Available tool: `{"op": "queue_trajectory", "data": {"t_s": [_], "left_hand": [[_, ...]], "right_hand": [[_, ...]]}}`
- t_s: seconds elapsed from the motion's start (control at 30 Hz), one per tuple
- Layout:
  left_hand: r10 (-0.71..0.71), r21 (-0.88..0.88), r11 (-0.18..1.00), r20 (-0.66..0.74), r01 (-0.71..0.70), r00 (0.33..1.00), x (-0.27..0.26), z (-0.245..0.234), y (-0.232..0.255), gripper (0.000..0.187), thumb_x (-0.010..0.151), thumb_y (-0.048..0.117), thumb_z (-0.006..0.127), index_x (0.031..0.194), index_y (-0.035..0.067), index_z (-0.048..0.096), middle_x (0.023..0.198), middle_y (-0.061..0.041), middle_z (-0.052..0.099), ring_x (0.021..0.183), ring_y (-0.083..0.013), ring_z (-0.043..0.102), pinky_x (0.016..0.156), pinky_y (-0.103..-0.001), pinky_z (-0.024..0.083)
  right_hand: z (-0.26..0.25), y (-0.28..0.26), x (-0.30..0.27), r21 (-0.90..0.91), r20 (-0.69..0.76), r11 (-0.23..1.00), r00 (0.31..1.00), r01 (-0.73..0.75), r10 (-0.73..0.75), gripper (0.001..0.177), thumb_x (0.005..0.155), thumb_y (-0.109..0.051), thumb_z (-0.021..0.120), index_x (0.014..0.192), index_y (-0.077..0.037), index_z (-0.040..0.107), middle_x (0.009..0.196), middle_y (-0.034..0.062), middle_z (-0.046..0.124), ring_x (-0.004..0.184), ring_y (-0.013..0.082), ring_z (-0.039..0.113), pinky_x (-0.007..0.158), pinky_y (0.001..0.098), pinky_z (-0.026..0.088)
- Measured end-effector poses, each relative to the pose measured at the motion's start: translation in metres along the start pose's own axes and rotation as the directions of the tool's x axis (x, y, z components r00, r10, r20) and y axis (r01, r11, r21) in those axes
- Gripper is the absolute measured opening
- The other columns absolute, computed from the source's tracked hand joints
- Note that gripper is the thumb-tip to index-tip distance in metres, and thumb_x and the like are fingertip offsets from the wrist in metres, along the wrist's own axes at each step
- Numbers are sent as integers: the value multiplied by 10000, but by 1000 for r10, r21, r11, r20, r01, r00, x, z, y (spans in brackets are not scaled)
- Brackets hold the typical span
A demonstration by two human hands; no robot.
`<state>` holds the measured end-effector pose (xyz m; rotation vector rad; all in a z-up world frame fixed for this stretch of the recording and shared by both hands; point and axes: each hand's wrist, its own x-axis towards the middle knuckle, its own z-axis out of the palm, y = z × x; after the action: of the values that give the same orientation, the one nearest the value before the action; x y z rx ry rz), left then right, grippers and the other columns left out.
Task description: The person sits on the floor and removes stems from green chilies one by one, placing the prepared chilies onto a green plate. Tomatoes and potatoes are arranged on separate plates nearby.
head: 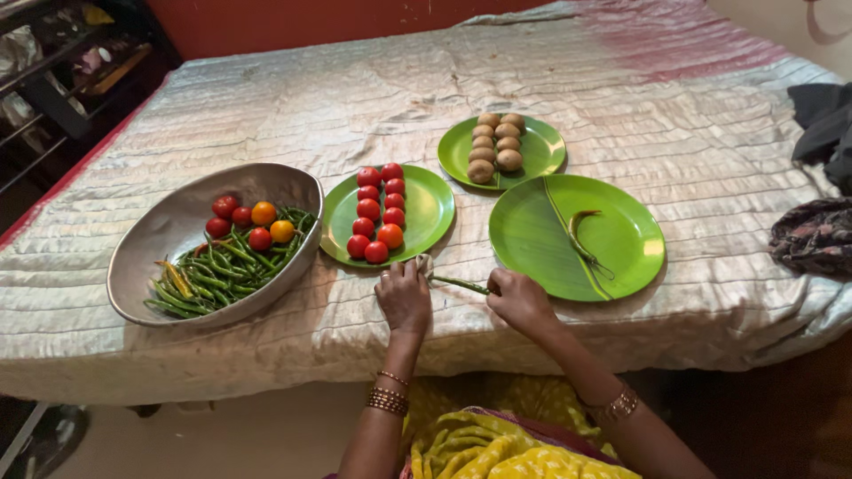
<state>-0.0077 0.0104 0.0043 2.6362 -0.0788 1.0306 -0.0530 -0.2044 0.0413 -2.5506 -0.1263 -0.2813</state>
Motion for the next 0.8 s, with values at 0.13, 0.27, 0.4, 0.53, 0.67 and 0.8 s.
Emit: {"op": "queue_trajectory", "data": {"t_s": [0.13,0.27,0.4,0.53,0.67,0.8], "left_hand": [[-40,-37,999,-9,39,999,-1,7,-4,262,898,256,681,1125,128,697,1081,-92,641,990,-315,626,816,-480,484],[-107,-185,978,-37,98,994,-5,9,-8,234,938,226,666,1147,123,689,1110,-96,632,1011,-307,630,832,-475,486],[-75,-269,962,-91,48,993,-5,6,-8,280,937,202,661,1207,131,687,1135,-105,628,1029,-312,626,841,-473,477],[34,-281,959,38,-22,999,-5,-1,-1,329,914,223,678,1236,152,694,1108,-96,630,1017,-308,619,867,-483,456],[71,-370,928,74,-39,995,-16,-7,19,306,912,266,701,1200,161,706,1073,-94,644,1001,-307,619,857,-490,444],[166,-445,889,93,-108,982,-33,-8,43,285,944,234,694,1216,150,709,1072,-106,644,1004,-309,615,853,-475,451]], "right_hand": [[-14,-23,-13,32,-356,984,922,177,-154,141,812,-113,738,907,-83,638,870,91,671,755,311,676,664,435,522],[8,-13,-9,97,-360,957,906,272,-221,162,812,-55,745,917,-81,624,863,86,658,735,277,676,660,399,532],[31,7,1,231,-274,930,936,286,-220,193,791,-128,817,866,-79,646,810,58,673,693,218,676,644,366,537],[40,14,4,266,-206,916,946,300,-250,202,794,-142,818,916,-71,674,836,44,687,682,182,674,631,345,540],[40,14,6,286,-170,925,964,248,-206,197,783,-145,819,908,-72,686,829,51,689,669,182,670,633,344,537],[44,17,8,230,-186,938,958,259,-219,170,817,-172,807,902,-73,699,851,53,703,716,183,670,671,345,530]]}}
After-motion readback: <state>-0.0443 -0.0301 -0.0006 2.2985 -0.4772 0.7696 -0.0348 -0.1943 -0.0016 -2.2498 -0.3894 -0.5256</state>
